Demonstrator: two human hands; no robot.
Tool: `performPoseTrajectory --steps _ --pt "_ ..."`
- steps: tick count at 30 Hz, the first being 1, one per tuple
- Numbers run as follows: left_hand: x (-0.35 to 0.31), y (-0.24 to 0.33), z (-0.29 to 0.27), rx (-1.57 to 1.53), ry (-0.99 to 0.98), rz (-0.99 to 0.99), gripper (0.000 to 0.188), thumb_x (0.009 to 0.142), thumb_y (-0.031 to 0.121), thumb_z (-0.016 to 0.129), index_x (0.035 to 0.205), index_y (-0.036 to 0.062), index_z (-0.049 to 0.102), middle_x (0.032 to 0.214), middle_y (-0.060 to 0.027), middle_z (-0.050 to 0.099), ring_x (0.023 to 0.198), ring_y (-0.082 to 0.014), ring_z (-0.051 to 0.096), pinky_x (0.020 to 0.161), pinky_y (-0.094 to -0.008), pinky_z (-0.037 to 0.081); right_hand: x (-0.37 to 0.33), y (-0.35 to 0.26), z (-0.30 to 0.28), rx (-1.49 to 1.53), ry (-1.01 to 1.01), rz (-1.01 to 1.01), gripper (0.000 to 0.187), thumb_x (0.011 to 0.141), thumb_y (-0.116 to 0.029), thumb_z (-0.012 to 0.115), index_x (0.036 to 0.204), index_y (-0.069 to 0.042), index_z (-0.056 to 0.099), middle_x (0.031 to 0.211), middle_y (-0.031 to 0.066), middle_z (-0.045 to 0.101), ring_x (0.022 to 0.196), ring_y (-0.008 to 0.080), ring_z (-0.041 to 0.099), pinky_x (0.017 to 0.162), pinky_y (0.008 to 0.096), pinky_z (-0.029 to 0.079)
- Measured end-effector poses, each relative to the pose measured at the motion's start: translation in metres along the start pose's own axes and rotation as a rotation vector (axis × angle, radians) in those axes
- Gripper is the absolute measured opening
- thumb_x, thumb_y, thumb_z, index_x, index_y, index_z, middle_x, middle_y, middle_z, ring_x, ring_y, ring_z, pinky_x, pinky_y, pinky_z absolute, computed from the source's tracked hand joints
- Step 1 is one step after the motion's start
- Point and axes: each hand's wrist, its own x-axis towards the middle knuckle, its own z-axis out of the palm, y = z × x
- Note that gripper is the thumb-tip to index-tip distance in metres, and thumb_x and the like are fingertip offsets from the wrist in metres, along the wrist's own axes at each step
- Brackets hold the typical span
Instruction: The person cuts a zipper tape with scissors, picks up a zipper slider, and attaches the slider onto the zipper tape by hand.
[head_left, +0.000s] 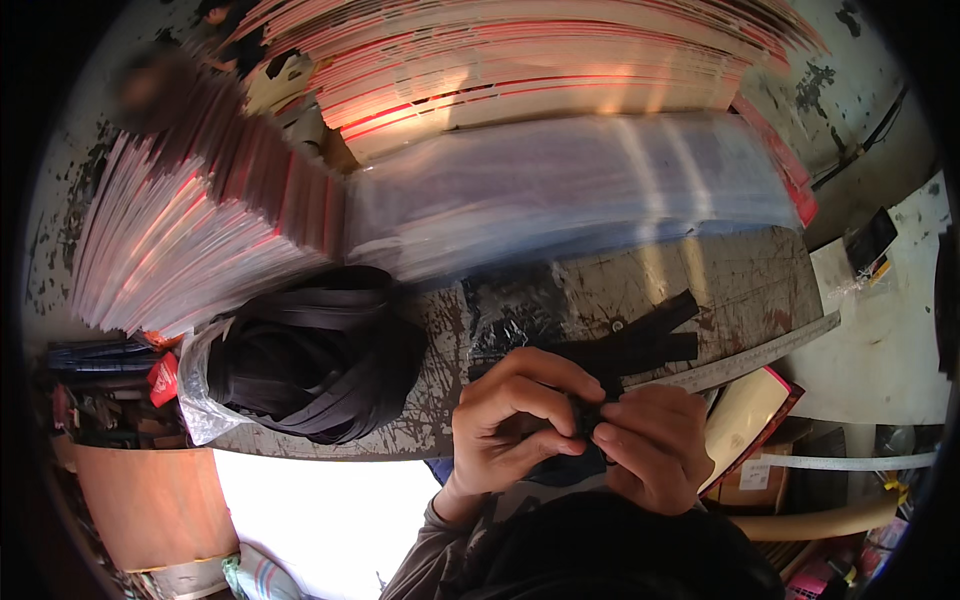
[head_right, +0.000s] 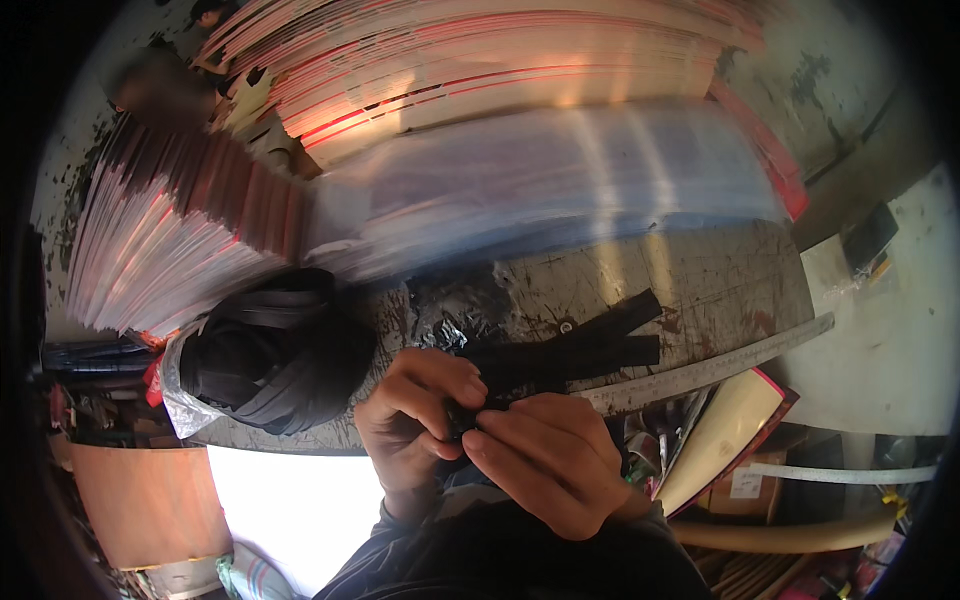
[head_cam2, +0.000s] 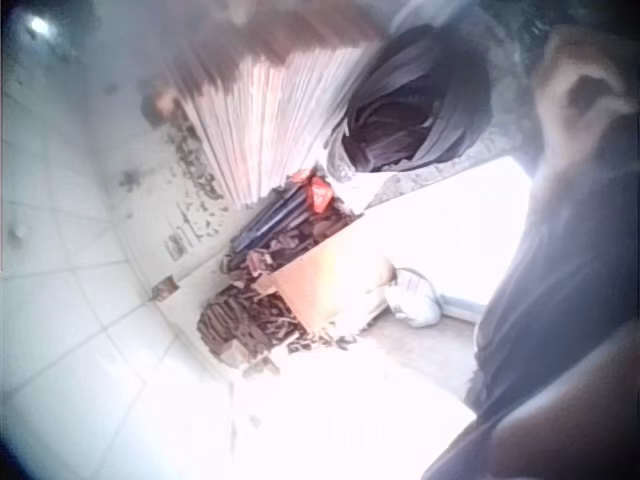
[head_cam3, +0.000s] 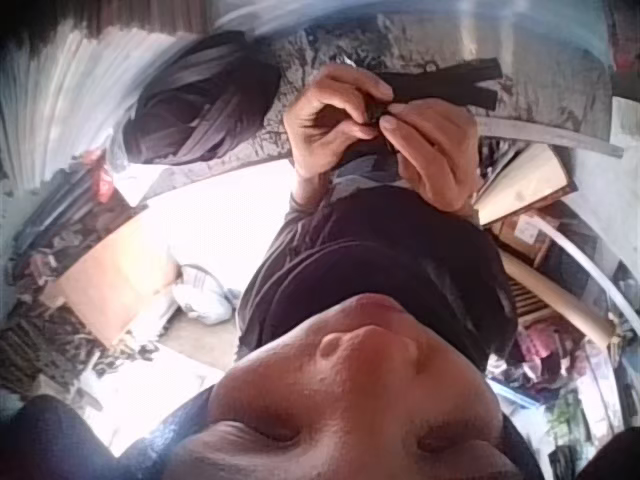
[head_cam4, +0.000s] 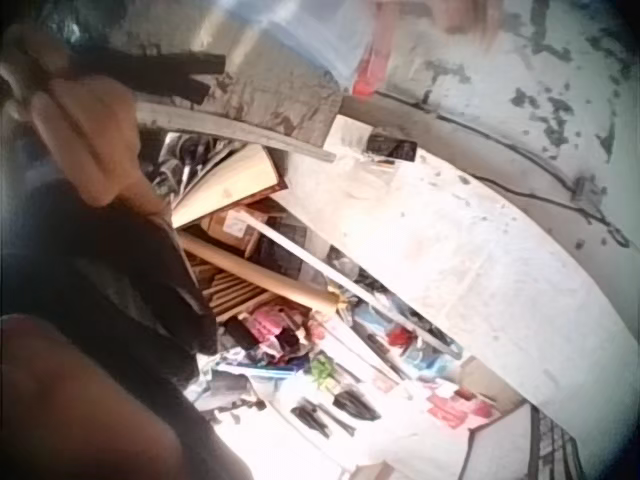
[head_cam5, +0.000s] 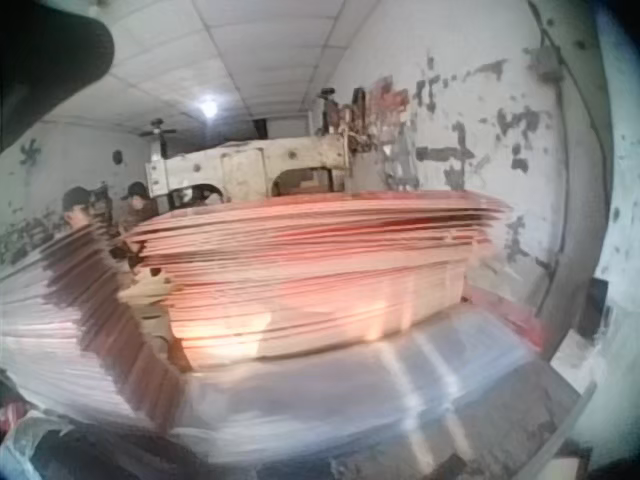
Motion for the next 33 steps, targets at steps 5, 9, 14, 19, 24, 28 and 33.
performPoseTrajectory --steps 5,9,14,19,24,28,33 --pt "-0.001 -0.006 -0.005 -0.035 -0.017 -0.008 0.017 0.065 0.004 0.069 0.075 -0.0005 0.056 0.088 -0.0171 0.057 0.078 -0.0188 0.055 0.068 -0.0275 0.045 -0.001 0.003 -0.001 0.008 0.024 -0.023 0.017 0.061 0.001 0.065 0.078 -0.001 0.062 0.076 0.0081 0.059 0.067 0.0174 0.056 0.051 0.0241 0.049" --pt "-0.009 -0.002 0.003 -0.306 0.089 -0.297 0.014 0.068 0.004 0.067 0.076 0.0001 0.056 0.091 -0.0182 0.057 0.083 -0.0214 0.055 0.076 -0.0314 0.043 -0.001 0.002 -0.004 -0.033 0.041 -0.016 0.012 0.062 0.001 0.063 0.074 -0.001 0.062 0.075 0.0086 0.060 0.066 0.0170 0.057 0.051 0.0239 0.049" --pt "0.000 -0.003 0.022 -0.352 0.080 -0.256 0.011 0.073 0.004 0.063 0.077 0.0003 0.053 0.088 -0.0169 0.056 0.086 -0.0221 0.054 0.080 -0.0342 0.042 -0.003 0.002 -0.007 -0.030 0.085 0.016 0.012 0.062 0.001 0.063 0.073 -0.001 0.063 0.075 0.0085 0.060 0.067 0.0168 0.057 0.051 0.0234 0.049" --pt "-0.004 -0.008 0.015 -0.346 0.017 -0.236 0.011 0.077 0.007 0.060 0.078 0.0008 0.051 0.084 -0.0139 0.055 0.085 -0.0215 0.052 0.080 -0.0340 0.041 -0.002 0.001 -0.015 -0.009 0.022 0.007 0.014 0.061 0.000 0.064 0.075 -0.001 0.063 0.075 0.0088 0.060 0.068 0.0172 0.057 0.052 0.0238 0.049" --pt "-0.009 -0.011 0.027 -0.544 0.209 -0.361 0.013 0.081 0.013 0.055 0.079 0.0014 0.049 0.082 -0.0091 0.052 0.079 -0.0186 0.050 0.077 -0.0317 0.041 -0.006 0.005 -0.009 -0.011 -0.012 0.048 0.013 0.063 -0.001 0.058 0.075 -0.001 0.063 0.073 0.0080 0.059 0.066 0.0182 0.056 0.053 0.0254 0.049" --pt "-0.001 -0.008 0.030 -0.650 0.250 -0.427 0.014 0.085 0.016 0.049 0.083 0.0022 0.047 0.087 -0.0104 0.053 0.083 -0.0171 0.052 0.078 -0.0303 0.042 -0.008 0.009 -0.004 -0.030 0.004 0.042 0.016 0.061 -0.001 0.054 0.075 0.000 0.062 0.071 0.0083 0.057 0.062 0.0189 0.055 0.053 0.0263 0.048" --pt "0.003 -0.003 0.027 -0.661 0.197 -0.517 0.013 0.090 0.016 0.039 0.095 0.0050 0.041 0.105 -0.0210 0.053 0.095 -0.0179 0.054 0.082 -0.0275 0.044 -0.007 0.017 0.000 -0.023 0.065 0.027 0.018 0.058 0.003 0.054 0.075 0.001 0.061 0.068 0.0088 0.056 0.060 0.0183 0.054 0.049 0.0255 0.045"
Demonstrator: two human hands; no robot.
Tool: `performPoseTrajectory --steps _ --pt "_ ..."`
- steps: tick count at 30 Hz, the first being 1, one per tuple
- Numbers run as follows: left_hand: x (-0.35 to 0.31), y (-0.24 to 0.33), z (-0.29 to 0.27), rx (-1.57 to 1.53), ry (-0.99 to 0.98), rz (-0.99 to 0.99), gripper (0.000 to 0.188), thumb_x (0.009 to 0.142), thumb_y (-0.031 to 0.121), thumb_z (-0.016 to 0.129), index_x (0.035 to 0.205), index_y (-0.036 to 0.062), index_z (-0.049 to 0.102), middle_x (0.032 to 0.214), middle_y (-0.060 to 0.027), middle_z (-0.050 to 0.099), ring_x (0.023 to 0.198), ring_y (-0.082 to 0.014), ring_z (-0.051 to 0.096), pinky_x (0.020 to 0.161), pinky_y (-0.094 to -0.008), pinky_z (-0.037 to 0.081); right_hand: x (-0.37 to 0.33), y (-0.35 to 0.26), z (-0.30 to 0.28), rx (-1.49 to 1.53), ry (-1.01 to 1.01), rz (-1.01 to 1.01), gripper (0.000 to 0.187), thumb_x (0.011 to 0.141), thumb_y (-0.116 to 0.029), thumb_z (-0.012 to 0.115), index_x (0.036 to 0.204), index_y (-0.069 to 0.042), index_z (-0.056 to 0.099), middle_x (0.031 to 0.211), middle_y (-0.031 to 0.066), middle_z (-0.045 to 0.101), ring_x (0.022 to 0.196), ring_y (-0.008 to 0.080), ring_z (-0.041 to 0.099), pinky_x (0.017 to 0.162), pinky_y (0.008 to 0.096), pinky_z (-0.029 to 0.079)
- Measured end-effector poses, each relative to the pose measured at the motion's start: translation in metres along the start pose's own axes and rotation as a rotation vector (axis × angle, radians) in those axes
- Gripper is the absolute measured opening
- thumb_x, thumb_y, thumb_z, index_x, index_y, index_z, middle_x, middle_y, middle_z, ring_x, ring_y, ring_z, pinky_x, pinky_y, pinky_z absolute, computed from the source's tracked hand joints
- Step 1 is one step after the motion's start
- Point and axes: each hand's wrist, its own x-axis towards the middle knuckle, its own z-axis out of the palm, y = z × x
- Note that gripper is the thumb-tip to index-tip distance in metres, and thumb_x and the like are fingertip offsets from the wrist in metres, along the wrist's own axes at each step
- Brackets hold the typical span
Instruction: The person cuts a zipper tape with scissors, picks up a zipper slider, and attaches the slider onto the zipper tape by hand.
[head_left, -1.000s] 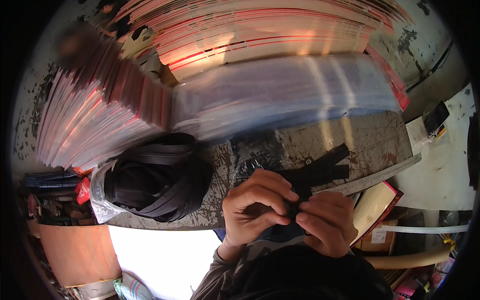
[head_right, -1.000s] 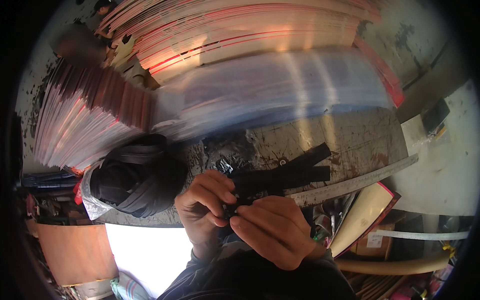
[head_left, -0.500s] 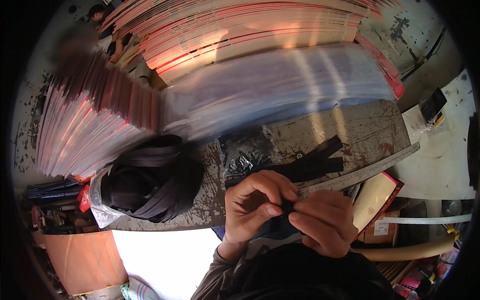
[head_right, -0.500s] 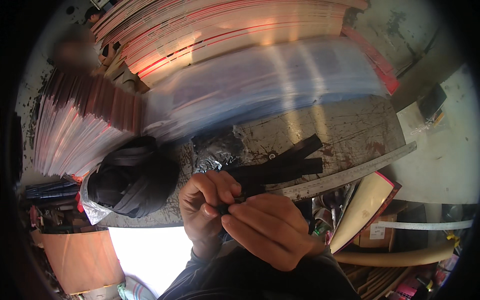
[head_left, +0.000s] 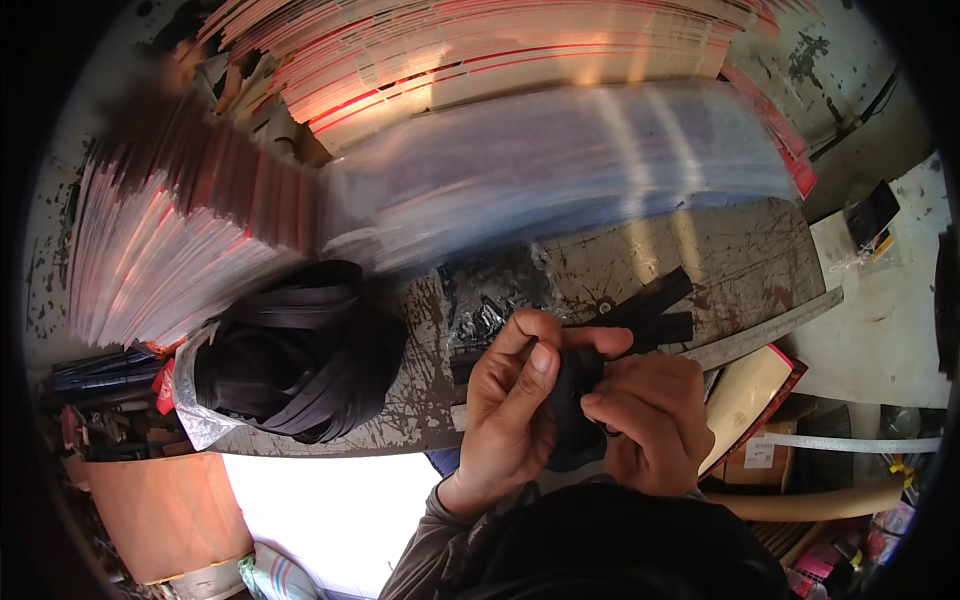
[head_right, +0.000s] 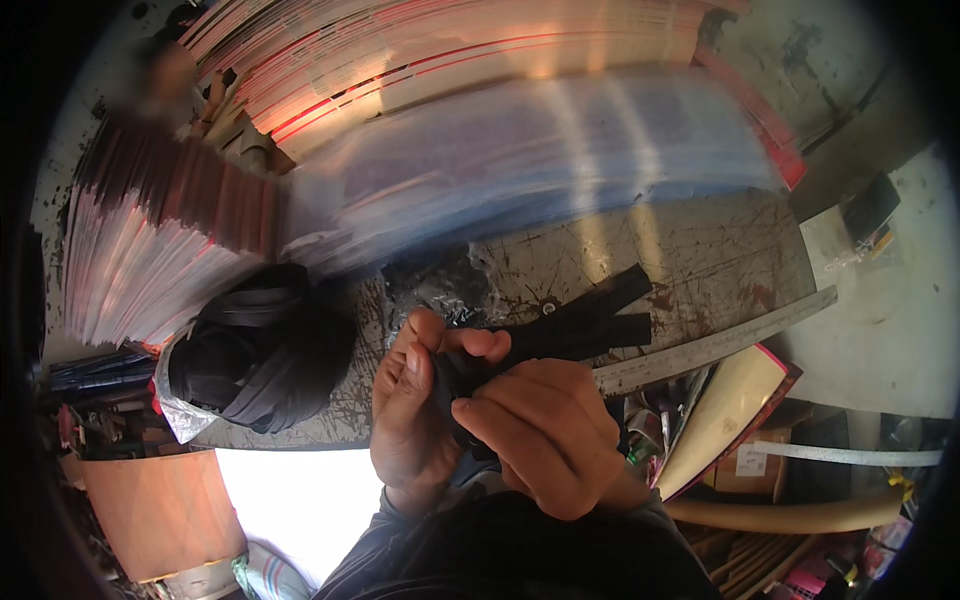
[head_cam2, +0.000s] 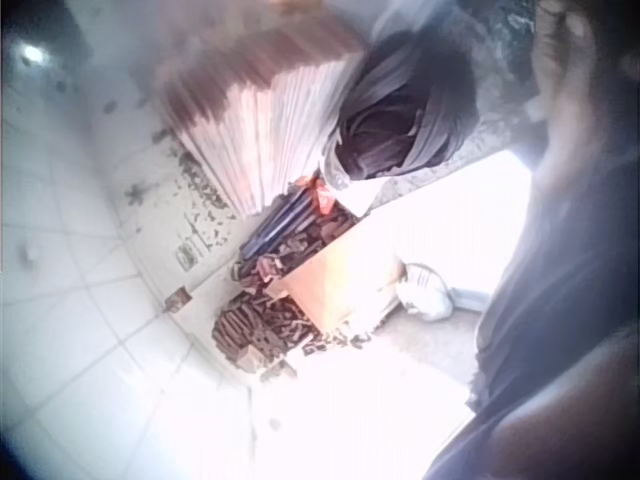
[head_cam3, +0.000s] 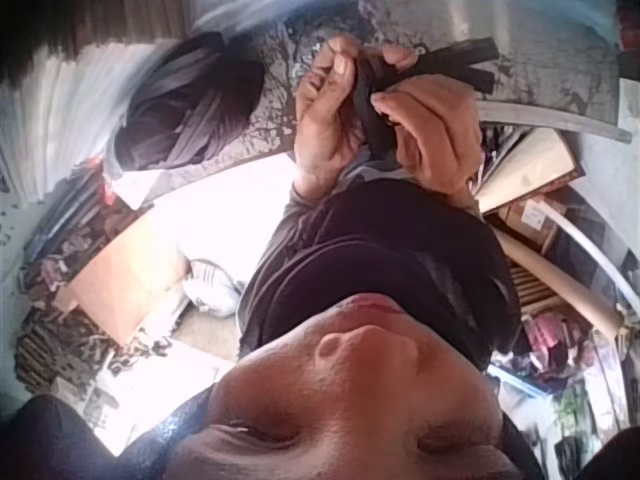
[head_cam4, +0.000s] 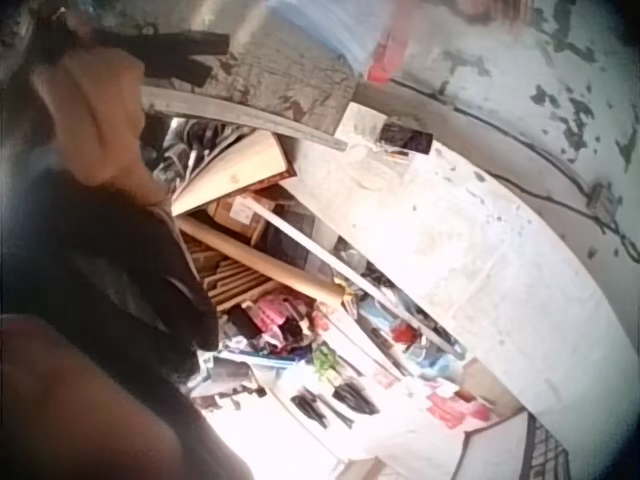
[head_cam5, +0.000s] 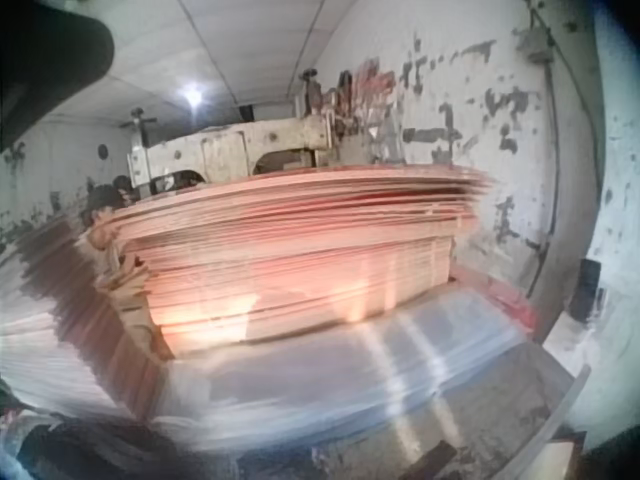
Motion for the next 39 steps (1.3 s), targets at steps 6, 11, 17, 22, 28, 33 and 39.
performPoseTrajectory --steps 6,11,17,22,28,33,39 --pt "-0.001 -0.001 0.003 0.032 0.095 -0.057 0.026 0.089 0.025 0.039 0.101 0.0018 0.039 0.106 -0.0245 0.052 0.105 -0.0296 0.050 0.088 -0.0350 0.043 0.000 0.000 -0.001 -0.023 -0.036 0.044 0.017 0.058 0.003 0.057 0.075 0.001 0.061 0.068 0.0089 0.056 0.059 0.0188 0.054 0.049 0.0258 0.045" --pt "-0.002 0.005 -0.001 0.015 0.103 -0.179 0.042 0.089 0.030 0.038 0.111 -0.0048 0.042 0.110 -0.0230 0.049 0.101 -0.0260 0.052 0.087 -0.0326 0.042 0.003 0.005 -0.005 -0.005 -0.132 0.031 0.018 0.059 0.001 0.059 0.077 0.000 0.062 0.074 0.0086 0.056 0.065 0.0197 0.055 0.055 0.0287 0.046" --pt "0.013 0.026 -0.005 0.241 0.076 -0.289 0.035 0.091 0.021 0.038 0.107 -0.0082 0.050 0.103 -0.0141 0.056 0.093 -0.0143 0.054 0.082 -0.0256 0.043 0.006 0.019 0.001 0.065 -0.246 0.123 0.022 0.061 -0.003 0.066 0.082 -0.007 0.064 0.086 0.0052 0.053 0.076 0.0192 0.052 0.064 0.0284 0.043" --pt "0.025 0.026 0.003 0.349 0.135 -0.161 0.035 0.090 0.020 0.036 0.106 -0.0071 0.051 0.108 -0.0162 0.053 0.098 -0.0197 0.052 0.086 -0.0290 0.041 0.013 0.015 0.006 -0.045 -0.195 0.059 0.020 0.062 -0.004 0.066 0.082 -0.008 0.065 0.085 0.0030 0.053 0.077 0.0192 0.047 0.067 0.0299 0.037" --pt "0.036 0.036 0.013 0.266 0.127 -0.106 0.040 0.091 0.023 0.034 0.115 -0.0080 0.040 0.114 -0.0201 0.049 0.110 -0.0249 0.046 0.086 -0.0321 0.044 0.012 0.013 0.003 -0.065 -0.191 0.046 0.020 0.062 -0.007 0.067 0.082 -0.009 0.064 0.083 0.0018 0.053 0.075 0.0187 0.046 0.068 0.0306 0.035" --pt "0.041 0.037 0.012 0.238 0.141 -0.116 0.039 0.091 0.022 0.033 0.115 -0.0083 0.039 0.115 -0.0193 0.048 0.109 -0.0243 0.047 0.085 -0.0347 0.045 0.014 0.008 -0.003 -0.068 -0.205 0.063 0.020 0.062 -0.007 0.067 0.081 -0.010 0.064 0.082 0.0008 0.053 0.075 0.0186 0.046 0.069 0.0309 0.033" --pt "0.053 0.036 0.004 0.220 0.146 -0.070 0.038 0.091 0.020 0.032 0.115 -0.0083 0.038 0.115 -0.0182 0.047 0.108 -0.0241 0.047 0.085 -0.0364 0.046 0.011 0.010 0.000 -0.104 -0.195 0.070 0.019 0.062 -0.007 0.067 0.080 -0.010 0.064 0.080 0.0008 0.052 0.075 0.0195 0.046 0.069 0.0314 0.032"
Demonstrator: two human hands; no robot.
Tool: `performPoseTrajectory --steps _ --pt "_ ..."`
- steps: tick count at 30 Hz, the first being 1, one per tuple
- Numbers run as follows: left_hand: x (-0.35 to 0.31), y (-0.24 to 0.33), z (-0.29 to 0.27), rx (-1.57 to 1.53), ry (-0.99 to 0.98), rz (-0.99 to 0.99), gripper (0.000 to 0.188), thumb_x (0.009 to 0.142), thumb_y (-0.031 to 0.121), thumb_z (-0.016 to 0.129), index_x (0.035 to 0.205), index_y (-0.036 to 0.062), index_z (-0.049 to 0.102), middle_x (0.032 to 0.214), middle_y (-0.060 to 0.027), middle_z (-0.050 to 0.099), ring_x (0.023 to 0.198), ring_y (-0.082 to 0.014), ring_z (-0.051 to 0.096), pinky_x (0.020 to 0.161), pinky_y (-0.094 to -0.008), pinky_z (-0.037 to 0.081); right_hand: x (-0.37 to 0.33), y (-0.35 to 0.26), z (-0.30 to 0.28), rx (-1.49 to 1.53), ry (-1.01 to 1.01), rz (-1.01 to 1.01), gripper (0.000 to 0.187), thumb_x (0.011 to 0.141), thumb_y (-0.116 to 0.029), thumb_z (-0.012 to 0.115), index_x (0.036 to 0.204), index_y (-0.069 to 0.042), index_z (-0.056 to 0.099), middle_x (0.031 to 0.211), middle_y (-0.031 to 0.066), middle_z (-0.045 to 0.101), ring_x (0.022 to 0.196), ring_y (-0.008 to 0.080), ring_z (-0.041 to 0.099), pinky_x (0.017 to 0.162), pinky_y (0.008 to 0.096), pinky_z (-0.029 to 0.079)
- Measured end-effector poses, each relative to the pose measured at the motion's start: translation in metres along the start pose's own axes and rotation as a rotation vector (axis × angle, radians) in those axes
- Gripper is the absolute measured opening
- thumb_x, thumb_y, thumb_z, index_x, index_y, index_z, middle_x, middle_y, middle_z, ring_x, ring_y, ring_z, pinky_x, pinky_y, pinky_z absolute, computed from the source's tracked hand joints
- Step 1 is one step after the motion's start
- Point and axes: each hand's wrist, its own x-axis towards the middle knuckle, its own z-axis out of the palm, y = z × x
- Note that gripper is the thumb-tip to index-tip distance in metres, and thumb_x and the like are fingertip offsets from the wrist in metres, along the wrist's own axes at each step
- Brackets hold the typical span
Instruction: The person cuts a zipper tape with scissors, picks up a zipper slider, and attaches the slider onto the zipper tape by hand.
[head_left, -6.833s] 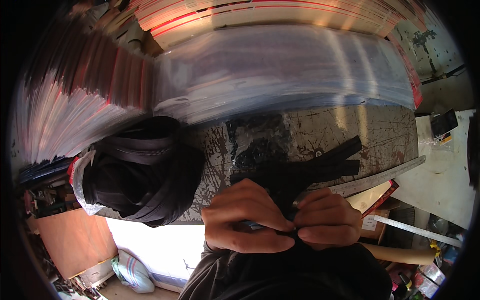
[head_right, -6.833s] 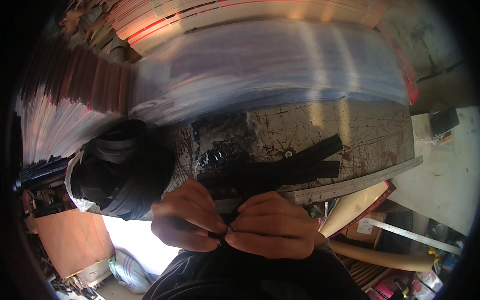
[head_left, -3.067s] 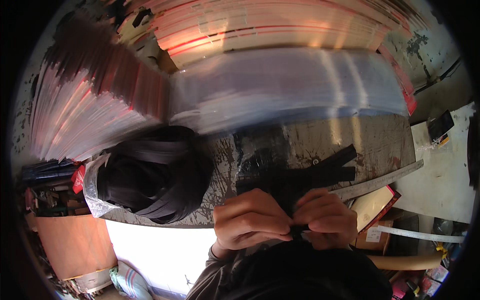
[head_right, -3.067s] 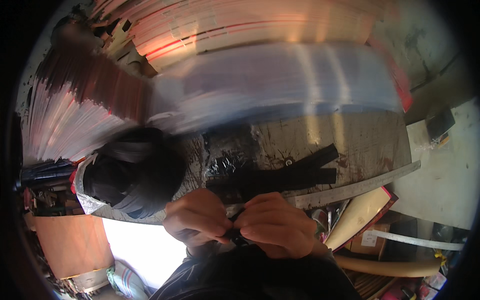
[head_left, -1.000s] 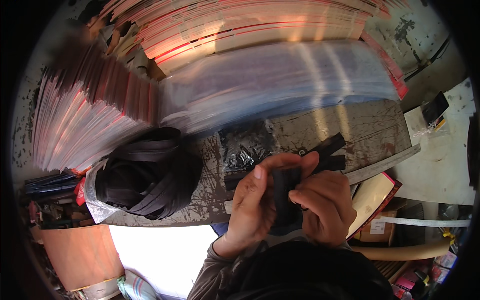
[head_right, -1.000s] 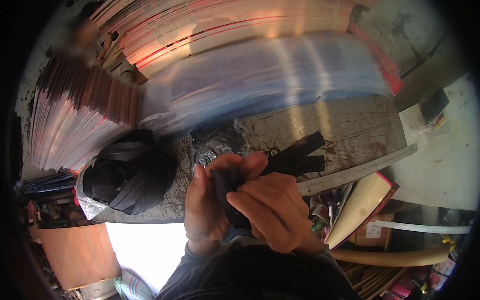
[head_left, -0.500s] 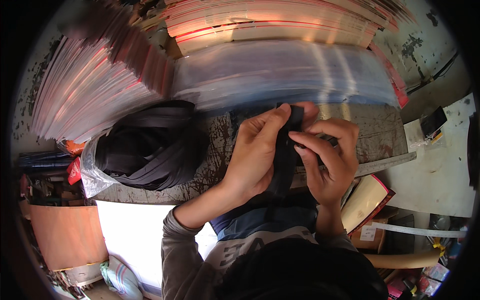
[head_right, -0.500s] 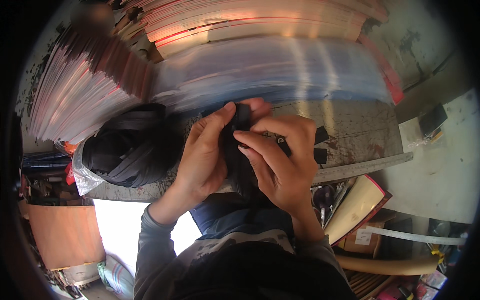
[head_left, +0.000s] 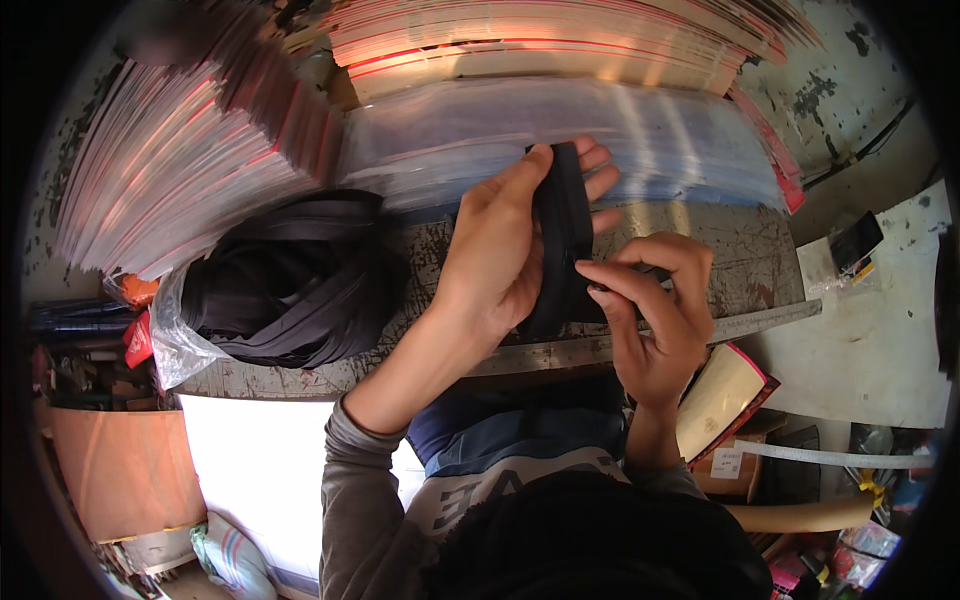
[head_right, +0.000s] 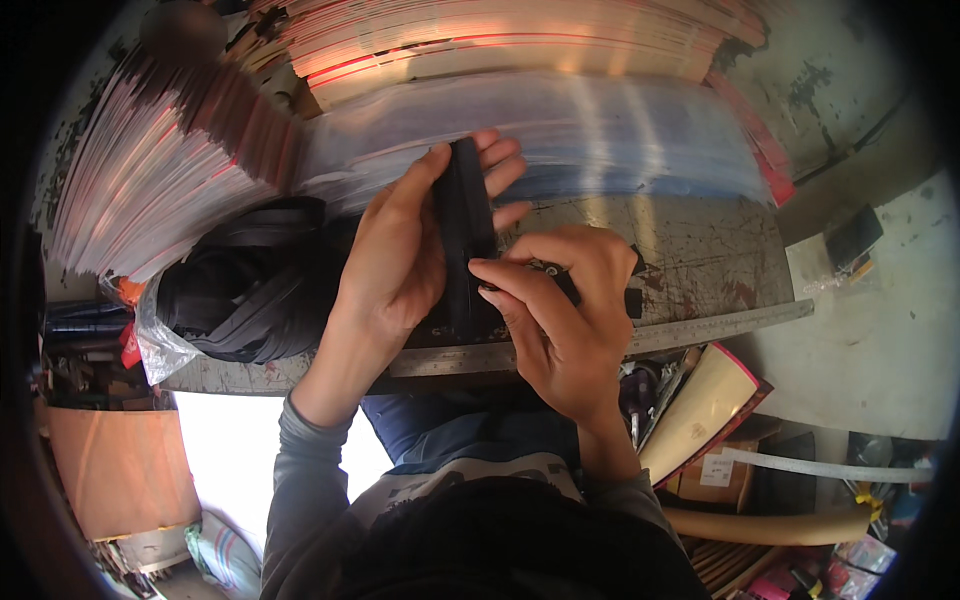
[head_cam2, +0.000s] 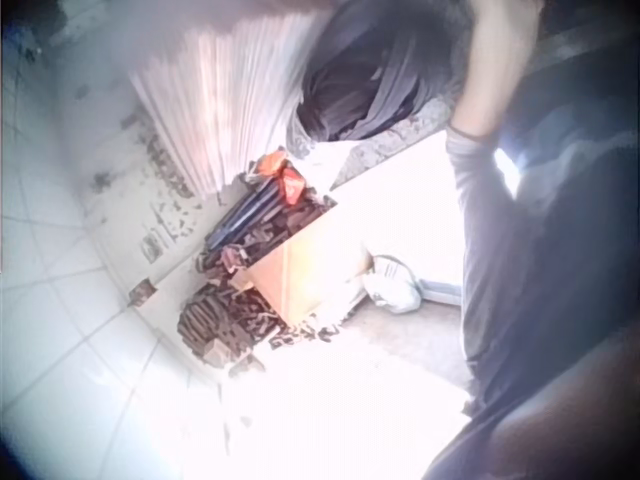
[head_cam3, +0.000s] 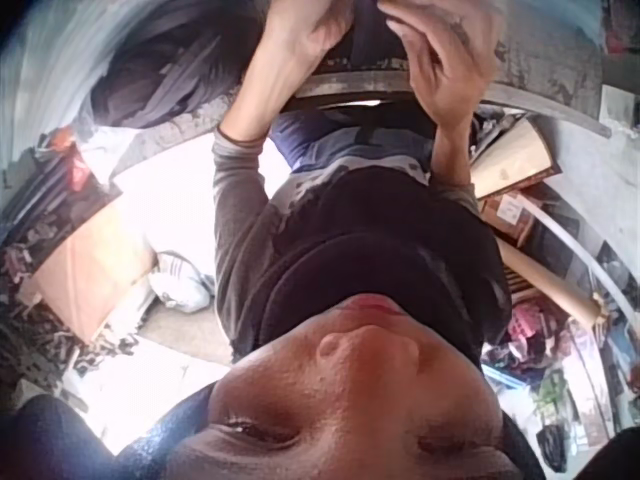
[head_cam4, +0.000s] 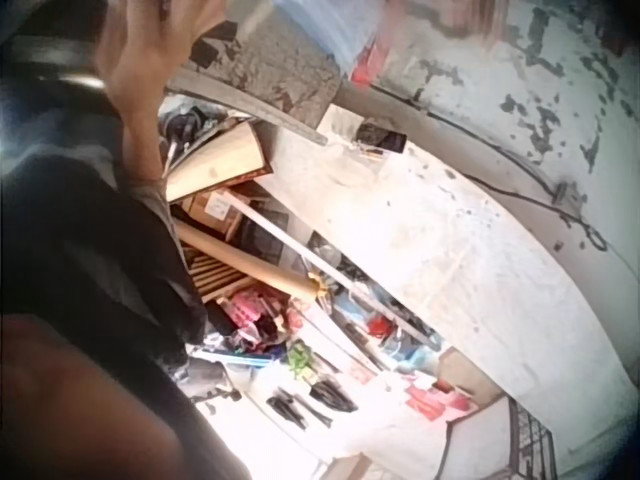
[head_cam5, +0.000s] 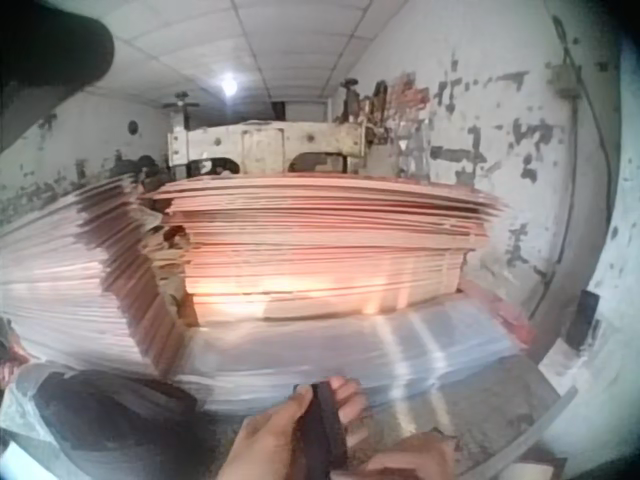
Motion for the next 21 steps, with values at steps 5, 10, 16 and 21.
performPoseTrajectory --steps 5,10,16,21 --pt "0.016 0.011 -0.007 -0.050 0.046 0.091 0.036 0.091 0.020 0.033 0.112 -0.0087 0.040 0.114 -0.0181 0.048 0.107 -0.0243 0.048 0.085 -0.0370 0.046 0.003 -0.002 0.004 0.008 -0.026 -0.023 0.016 0.061 -0.002 0.064 0.077 -0.003 0.065 0.077 0.0061 0.050 0.075 0.0192 0.045 0.063 0.0287 0.037" --pt "0.025 0.009 -0.006 -0.064 0.070 0.103 0.035 0.092 0.018 0.030 0.114 -0.0087 0.037 0.114 -0.0195 0.047 0.107 -0.0247 0.049 0.087 -0.0370 0.045 0.010 0.005 0.010 0.246 -0.030 0.148 0.017 0.069 -0.003 0.062 0.086 -0.006 0.059 0.086 0.0069 0.052 0.086 0.0215 0.048 0.071 0.0329 0.039" --pt "0.051 0.014 -0.017 -0.167 0.126 0.207 0.036 0.093 0.018 0.023 0.118 -0.0065 0.031 0.117 -0.0210 0.043 0.111 -0.0255 0.045 0.091 -0.0439 0.042 0.015 0.025 0.023 1.083 -0.226 0.772 0.015 0.082 -0.007 0.052 0.093 0.004 0.051 0.090 0.0116 0.055 0.068 0.0145 0.058 0.056 0.0218 0.046" --pt "0.062 0.020 -0.027 -0.175 0.185 0.254 0.036 0.093 0.020 0.022 0.117 -0.0040 0.035 0.117 -0.0174 0.043 0.111 -0.0237 0.044 0.087 -0.0479 0.043 0.017 0.048 0.012 0.806 -0.445 0.793 0.018 0.083 -0.010 0.052 0.093 0.005 0.055 0.069 0.0110 0.061 0.051 0.0119 0.056 0.048 0.0226 0.045"
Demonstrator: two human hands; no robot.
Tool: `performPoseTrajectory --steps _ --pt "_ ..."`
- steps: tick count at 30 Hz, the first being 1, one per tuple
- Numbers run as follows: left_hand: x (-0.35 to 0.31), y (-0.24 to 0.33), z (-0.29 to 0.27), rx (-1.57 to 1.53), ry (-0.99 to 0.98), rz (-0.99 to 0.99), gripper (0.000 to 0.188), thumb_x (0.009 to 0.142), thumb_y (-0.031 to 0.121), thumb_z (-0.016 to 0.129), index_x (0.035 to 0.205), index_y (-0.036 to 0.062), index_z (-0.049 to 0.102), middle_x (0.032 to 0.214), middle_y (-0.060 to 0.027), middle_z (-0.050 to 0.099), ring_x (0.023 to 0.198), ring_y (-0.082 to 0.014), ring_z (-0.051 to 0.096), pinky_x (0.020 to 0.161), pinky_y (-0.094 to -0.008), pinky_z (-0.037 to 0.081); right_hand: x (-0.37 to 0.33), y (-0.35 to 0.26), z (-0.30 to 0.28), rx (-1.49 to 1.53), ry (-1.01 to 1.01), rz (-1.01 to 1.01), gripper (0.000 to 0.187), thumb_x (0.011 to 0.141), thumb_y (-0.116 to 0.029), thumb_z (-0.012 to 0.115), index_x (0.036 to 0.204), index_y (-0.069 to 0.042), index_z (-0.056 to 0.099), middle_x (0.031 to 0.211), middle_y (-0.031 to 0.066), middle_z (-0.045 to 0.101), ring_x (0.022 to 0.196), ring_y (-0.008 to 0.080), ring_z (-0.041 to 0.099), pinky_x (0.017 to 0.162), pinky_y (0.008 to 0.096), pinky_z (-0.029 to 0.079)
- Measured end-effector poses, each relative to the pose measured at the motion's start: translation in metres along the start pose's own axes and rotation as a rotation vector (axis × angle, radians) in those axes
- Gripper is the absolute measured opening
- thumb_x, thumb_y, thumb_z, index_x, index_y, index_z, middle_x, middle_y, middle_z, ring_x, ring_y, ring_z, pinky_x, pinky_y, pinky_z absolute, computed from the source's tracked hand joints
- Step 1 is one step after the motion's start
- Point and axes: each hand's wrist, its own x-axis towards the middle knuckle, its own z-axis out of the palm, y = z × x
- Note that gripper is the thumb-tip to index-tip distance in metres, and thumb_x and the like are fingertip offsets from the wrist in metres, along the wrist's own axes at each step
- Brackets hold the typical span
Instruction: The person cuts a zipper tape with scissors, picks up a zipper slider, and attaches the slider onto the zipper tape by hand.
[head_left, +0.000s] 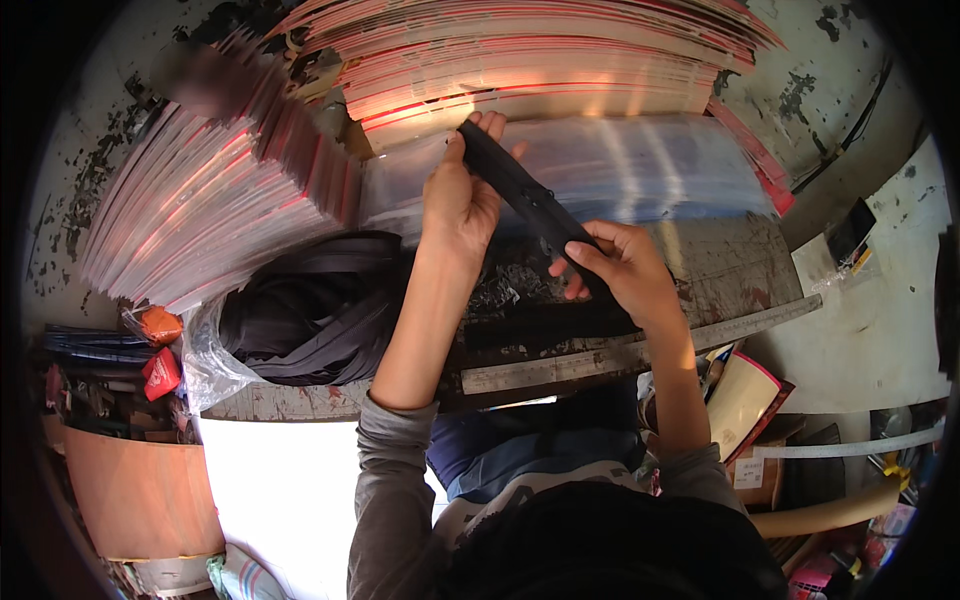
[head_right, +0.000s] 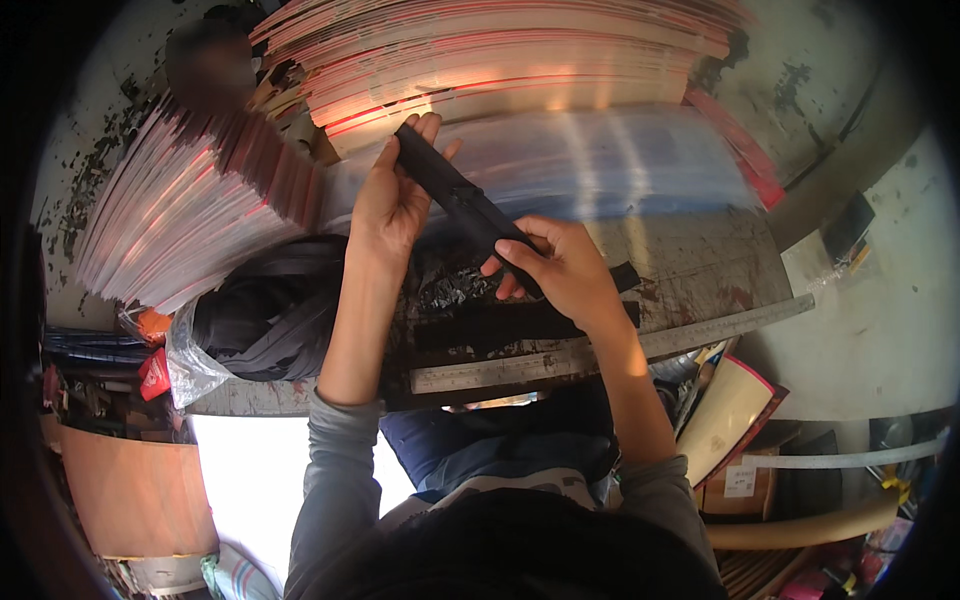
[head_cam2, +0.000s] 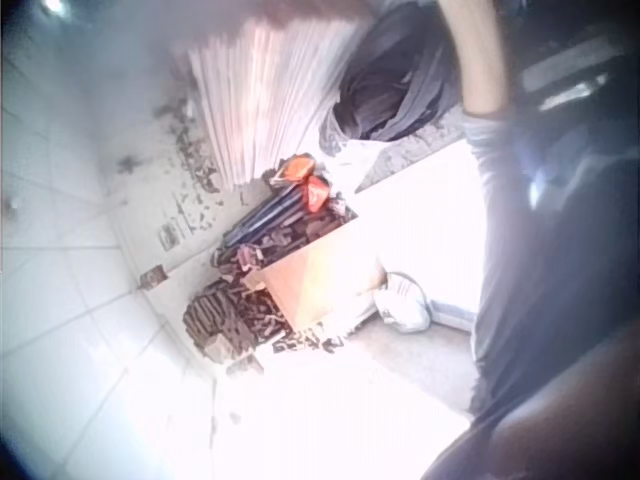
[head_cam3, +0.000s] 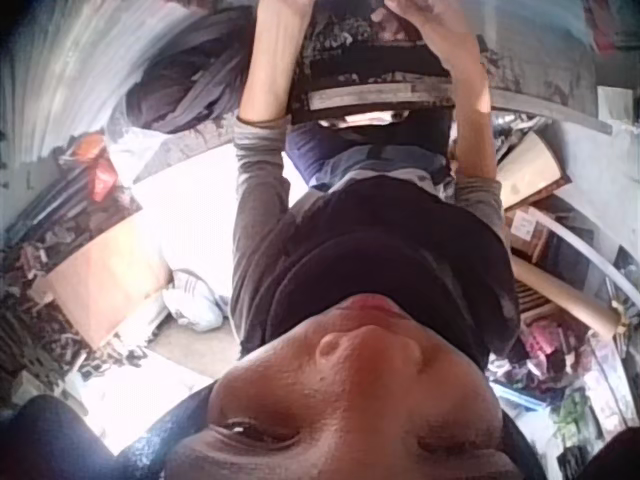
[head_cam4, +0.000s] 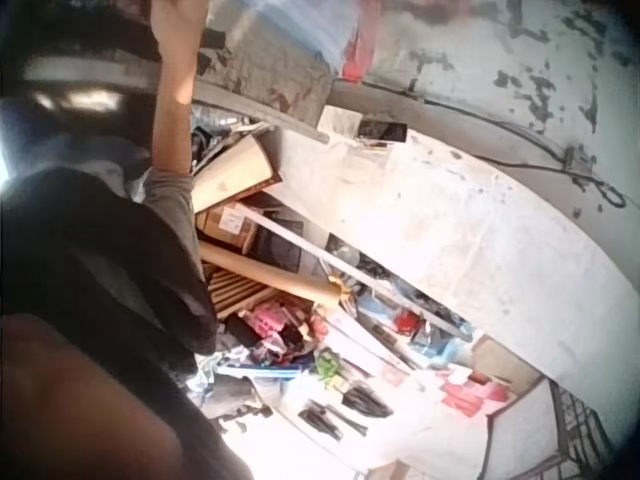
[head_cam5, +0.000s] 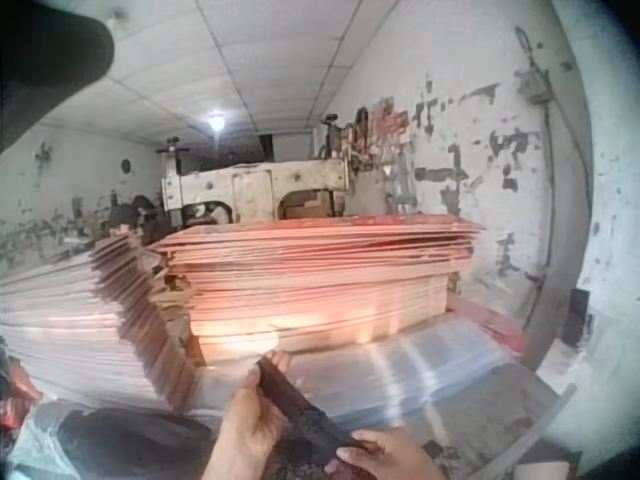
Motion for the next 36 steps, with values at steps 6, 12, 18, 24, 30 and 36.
performPoseTrajectory --steps 6,12,18,24,30,36 --pt "0.009 0.005 -0.007 -0.111 0.079 0.036 0.036 0.093 0.022 0.023 0.118 -0.0014 0.036 0.118 -0.0139 0.044 0.113 -0.0212 0.043 0.088 -0.0456 0.042 0.004 -0.014 -0.020 -0.077 0.051 0.080 0.017 0.083 -0.011 0.053 0.089 0.004 0.057 0.067 0.0100 0.061 0.049 0.0118 0.056 0.047 0.0220 0.045" --pt "0.005 -0.003 -0.026 0.150 0.193 0.261 0.028 0.090 0.016 0.040 0.113 0.0018 0.047 0.107 -0.0083 0.052 0.092 -0.0114 0.052 0.078 -0.0307 0.044 0.049 -0.026 -0.079 -0.164 0.144 0.062 0.017 0.080 -0.017 0.057 0.083 0.000 0.059 0.062 0.0070 0.059 0.053 0.0107 0.057 0.047 0.0193 0.044" --pt "0.007 -0.001 -0.051 0.917 0.284 0.609 0.038 0.079 0.003 0.053 0.116 0.0021 0.044 0.099 -0.0116 0.052 0.092 -0.0185 0.051 0.075 -0.0307 0.042 0.082 -0.038 -0.100 -0.401 0.025 0.101 0.017 0.080 -0.020 0.059 0.082 -0.003 0.056 0.060 0.0035 0.057 0.057 0.0093 0.057 0.048 0.0202 0.042" --pt "-0.083 0.010 -0.030 1.564 -0.124 0.710 0.044 0.076 0.007 0.057 0.118 0.0051 0.044 0.120 -0.0185 0.039 0.107 -0.0348 0.043 0.085 -0.0365 0.039 0.037 -0.022 -0.123 -1.030 0.480 -0.219 0.019 0.076 -0.013 0.060 0.090 0.000 0.055 0.066 0.0111 0.056 0.059 0.0195 0.056 0.054 0.0289 0.042" --pt "-0.148 0.015 -0.073 1.915 -0.467 0.618 0.028 0.065 0.011 0.067 0.093 0.0095 0.062 0.101 -0.0059 0.053 0.088 -0.0209 0.053 0.073 -0.0336 0.042 -0.048 -0.005 -0.088 -0.946 0.421 -0.237 0.022 0.071 -0.008 0.063 0.091 -0.002 0.055 0.080 0.0124 0.056 0.071 0.0242 0.056 0.061 0.0319 0.043" --pt "-0.141 0.013 -0.090 2.041 -0.379 0.569 0.031 0.066 0.018 0.067 0.095 0.0091 0.059 0.091 -0.0034 0.055 0.079 -0.0206 0.055 0.070 -0.0317 0.041 -0.072 0.018 -0.052 -1.028 0.055 -0.154 0.027 0.068 -0.011 0.065 0.092 -0.004 0.056 0.098 0.0098 0.049 0.088 0.0289 0.050 0.072 0.0361 0.042"
